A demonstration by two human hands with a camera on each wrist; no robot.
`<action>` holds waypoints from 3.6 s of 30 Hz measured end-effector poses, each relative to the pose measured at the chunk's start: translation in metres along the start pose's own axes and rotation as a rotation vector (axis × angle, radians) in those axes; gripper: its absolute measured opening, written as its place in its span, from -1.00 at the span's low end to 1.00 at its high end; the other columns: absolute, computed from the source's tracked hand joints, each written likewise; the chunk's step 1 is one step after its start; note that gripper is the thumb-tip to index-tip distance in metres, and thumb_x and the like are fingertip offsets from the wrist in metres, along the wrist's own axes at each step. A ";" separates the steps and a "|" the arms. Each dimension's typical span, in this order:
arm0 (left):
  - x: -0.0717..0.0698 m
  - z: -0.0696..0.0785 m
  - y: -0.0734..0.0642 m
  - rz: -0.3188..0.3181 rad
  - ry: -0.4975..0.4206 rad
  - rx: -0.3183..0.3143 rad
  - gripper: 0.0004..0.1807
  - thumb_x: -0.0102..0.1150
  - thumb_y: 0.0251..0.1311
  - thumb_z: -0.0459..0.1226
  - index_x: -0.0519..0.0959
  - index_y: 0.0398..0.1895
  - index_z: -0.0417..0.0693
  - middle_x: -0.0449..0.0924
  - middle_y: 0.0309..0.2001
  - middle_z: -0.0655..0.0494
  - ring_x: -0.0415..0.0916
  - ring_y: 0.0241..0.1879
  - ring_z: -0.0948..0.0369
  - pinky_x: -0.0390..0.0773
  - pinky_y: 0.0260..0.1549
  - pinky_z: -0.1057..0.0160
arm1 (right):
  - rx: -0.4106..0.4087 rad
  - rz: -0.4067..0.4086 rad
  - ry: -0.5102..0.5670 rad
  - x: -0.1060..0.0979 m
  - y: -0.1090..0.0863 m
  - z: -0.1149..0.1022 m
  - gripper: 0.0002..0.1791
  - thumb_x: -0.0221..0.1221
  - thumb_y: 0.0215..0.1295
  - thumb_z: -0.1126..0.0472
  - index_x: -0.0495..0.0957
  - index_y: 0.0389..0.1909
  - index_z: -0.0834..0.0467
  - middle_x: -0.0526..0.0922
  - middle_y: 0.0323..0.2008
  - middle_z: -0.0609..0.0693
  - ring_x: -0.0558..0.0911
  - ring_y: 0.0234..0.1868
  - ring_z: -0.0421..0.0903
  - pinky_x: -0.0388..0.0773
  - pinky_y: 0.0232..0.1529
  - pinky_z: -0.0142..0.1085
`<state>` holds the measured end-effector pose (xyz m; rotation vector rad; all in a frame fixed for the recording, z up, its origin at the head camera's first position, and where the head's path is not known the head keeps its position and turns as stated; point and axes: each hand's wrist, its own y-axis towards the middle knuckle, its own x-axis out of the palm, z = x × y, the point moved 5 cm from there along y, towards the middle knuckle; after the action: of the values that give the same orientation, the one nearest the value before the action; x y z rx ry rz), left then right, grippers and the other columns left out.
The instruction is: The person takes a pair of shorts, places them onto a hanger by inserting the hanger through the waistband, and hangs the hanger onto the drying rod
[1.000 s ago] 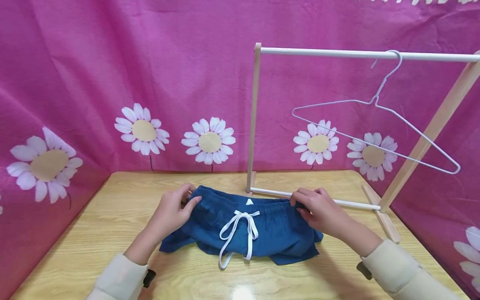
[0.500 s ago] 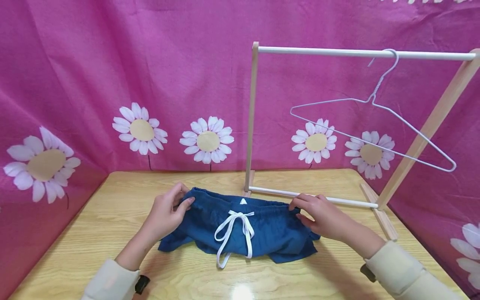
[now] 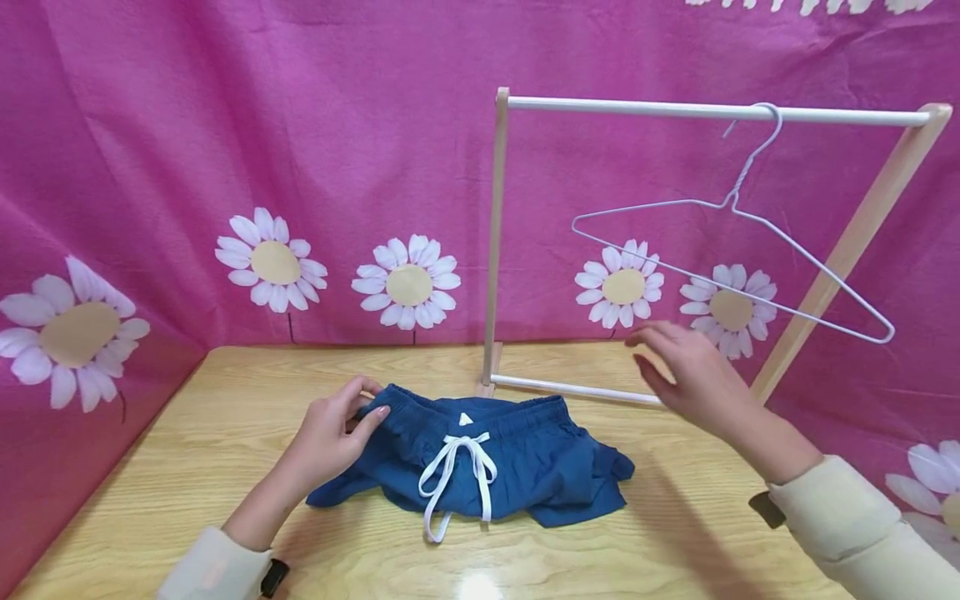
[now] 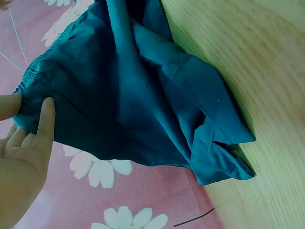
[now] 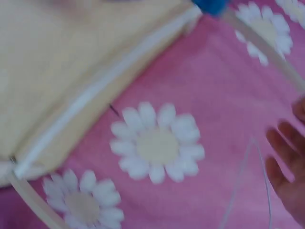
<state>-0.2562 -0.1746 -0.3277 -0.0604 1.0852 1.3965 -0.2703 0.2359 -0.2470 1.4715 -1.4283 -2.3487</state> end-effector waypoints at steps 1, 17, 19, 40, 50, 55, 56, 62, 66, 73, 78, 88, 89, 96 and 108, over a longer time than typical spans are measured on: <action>0.000 0.000 0.000 0.001 0.000 0.001 -0.79 0.29 0.31 -0.40 0.52 -0.05 -0.14 0.55 -0.57 0.19 0.22 -0.63 0.36 0.31 -0.57 0.37 | 0.037 0.061 -0.012 -0.011 0.005 0.007 -0.66 0.35 0.05 0.50 0.59 -0.10 0.30 0.68 -0.15 0.15 0.67 -0.22 0.09 0.62 -0.18 -0.02; 0.005 0.003 0.003 -0.072 0.023 -0.059 -0.72 0.50 0.12 -0.29 0.68 -0.12 -0.13 0.76 -0.17 0.02 0.72 -0.14 0.06 0.72 -0.19 0.10 | 0.655 0.146 -0.037 -0.101 0.057 0.114 -0.45 0.13 0.50 0.10 0.38 0.29 0.43 0.56 0.12 0.46 0.55 0.14 0.38 0.48 0.19 -0.09; 0.004 0.004 0.003 -0.070 0.025 -0.047 -0.74 0.50 0.12 -0.29 0.68 -0.14 -0.13 0.75 -0.19 0.03 0.71 -0.15 0.08 0.72 -0.20 0.10 | 0.667 0.086 -0.031 -0.099 0.060 0.119 -0.47 0.11 0.51 0.04 0.45 0.22 0.43 0.60 0.07 0.45 0.66 0.04 0.18 0.46 0.03 -0.39; 0.006 0.004 0.014 -0.123 -0.003 -0.034 -0.76 0.48 0.14 -0.30 0.68 -0.14 -0.08 0.74 -0.20 0.10 0.67 -0.17 0.15 0.72 -0.19 0.14 | 0.684 0.096 0.138 -0.094 0.087 0.118 -0.56 0.07 0.53 0.05 0.62 -0.06 0.42 0.70 -0.55 -0.37 0.51 -0.52 -0.72 0.43 0.01 -0.52; 0.003 0.001 0.015 -0.122 -0.003 -0.036 -0.79 0.47 0.15 -0.29 0.67 -0.16 -0.05 0.73 -0.21 0.12 0.66 -0.17 0.15 0.72 -0.18 0.11 | 0.657 0.202 0.151 -0.101 0.099 0.109 -0.60 0.06 0.52 0.09 0.58 -0.06 0.40 0.48 -0.60 -0.69 0.53 -0.54 -0.69 0.37 -0.44 -0.69; 0.002 -0.001 0.012 -0.113 0.006 -0.049 -0.79 0.48 0.14 -0.30 0.67 -0.18 -0.04 0.73 -0.22 0.14 0.67 -0.18 0.16 0.72 -0.19 0.12 | 0.619 0.244 0.173 -0.106 0.109 0.104 -0.67 0.08 0.50 0.14 0.59 -0.10 0.39 0.48 -0.61 -0.68 0.55 -0.54 -0.68 0.40 -0.45 -0.72; 0.002 -0.002 0.012 -0.112 0.008 -0.051 -0.79 0.48 0.14 -0.29 0.67 -0.18 -0.04 0.73 -0.22 0.14 0.67 -0.17 0.16 0.72 -0.19 0.12 | 0.615 0.253 0.181 -0.108 0.109 0.102 -0.67 0.09 0.50 0.15 0.59 -0.09 0.39 0.49 -0.60 -0.67 0.55 -0.54 -0.68 0.40 -0.45 -0.72; 0.002 -0.003 0.011 -0.115 0.000 -0.046 -0.78 0.47 0.16 -0.28 0.66 -0.15 -0.05 0.72 -0.23 0.16 0.67 -0.19 0.19 0.72 -0.19 0.15 | 0.585 0.327 0.191 -0.112 0.107 0.083 -0.80 0.13 0.48 0.18 0.61 -0.16 0.25 0.52 -0.58 -0.65 0.57 -0.53 -0.66 0.40 -0.42 -0.73; 0.002 -0.002 0.010 -0.111 0.010 -0.034 -0.78 0.47 0.17 -0.28 0.66 -0.16 -0.04 0.69 -0.32 0.22 0.63 -0.29 0.27 0.72 -0.24 0.25 | 0.558 0.370 0.148 -0.107 0.096 0.064 -0.87 0.13 0.47 0.18 0.57 -0.27 0.14 0.52 -0.59 -0.63 0.54 -0.55 -0.63 0.34 -0.49 -0.66; 0.003 0.004 0.011 -0.095 0.036 -0.020 -0.77 0.46 0.17 -0.31 0.65 -0.14 -0.06 0.62 -0.42 0.27 0.43 -0.49 0.34 0.58 -0.43 0.40 | 0.535 0.334 0.157 -0.092 0.067 0.041 -0.82 0.14 0.46 0.23 0.57 -0.24 0.29 0.51 -0.57 -0.55 0.49 -0.56 -0.56 0.30 -0.49 -0.62; 0.003 0.006 0.012 -0.072 0.054 -0.024 -0.75 0.46 0.16 -0.31 0.65 -0.10 -0.08 0.50 -0.52 0.30 0.33 -0.55 0.32 0.45 -0.52 0.38 | 0.491 0.307 0.211 -0.076 0.045 0.031 -0.89 0.17 0.43 0.32 0.56 -0.31 0.28 0.58 -0.56 -0.41 0.53 -0.55 -0.52 0.33 -0.51 -0.62; -0.002 0.002 0.010 -0.058 0.111 -0.062 -0.71 0.46 0.16 -0.29 0.65 -0.06 -0.08 0.50 -0.55 0.30 0.33 -0.53 0.29 0.44 -0.51 0.37 | 0.343 0.173 0.359 -0.022 0.016 -0.003 -0.87 0.23 0.31 0.51 0.52 -0.32 0.25 0.55 -0.54 -0.06 0.52 -0.54 -0.31 0.43 -0.46 -0.56; -0.002 0.002 0.010 -0.058 0.111 -0.058 -0.70 0.46 0.16 -0.29 0.65 -0.05 -0.09 0.50 -0.54 0.30 0.33 -0.53 0.29 0.44 -0.51 0.37 | 0.343 0.145 0.386 -0.017 0.015 -0.007 -0.85 0.24 0.31 0.52 0.53 -0.30 0.23 0.55 -0.52 -0.07 0.53 -0.53 -0.29 0.45 -0.44 -0.56; 0.000 0.004 0.014 -0.051 0.112 -0.032 -0.71 0.47 0.15 -0.30 0.66 -0.07 -0.10 0.62 -0.46 0.27 0.36 -0.51 0.31 0.49 -0.47 0.37 | 0.134 0.076 0.491 0.011 0.017 -0.032 -0.71 0.30 0.16 0.60 0.55 -0.29 0.16 0.54 -0.49 -0.18 0.54 -0.52 -0.25 0.53 -0.31 -0.56; -0.001 0.003 0.015 -0.085 0.103 -0.043 -0.71 0.47 0.15 -0.31 0.66 -0.06 -0.06 0.71 -0.32 0.22 0.48 -0.43 0.32 0.61 -0.34 0.41 | 0.048 0.044 0.536 0.030 0.021 -0.049 -0.64 0.31 0.12 0.62 0.48 -0.39 0.10 0.58 -0.39 -0.21 0.58 -0.37 -0.30 0.59 -0.25 -0.52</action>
<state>-0.2659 -0.1699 -0.3171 -0.2097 1.1250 1.3525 -0.2600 0.1767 -0.2601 1.8647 -1.3487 -1.7070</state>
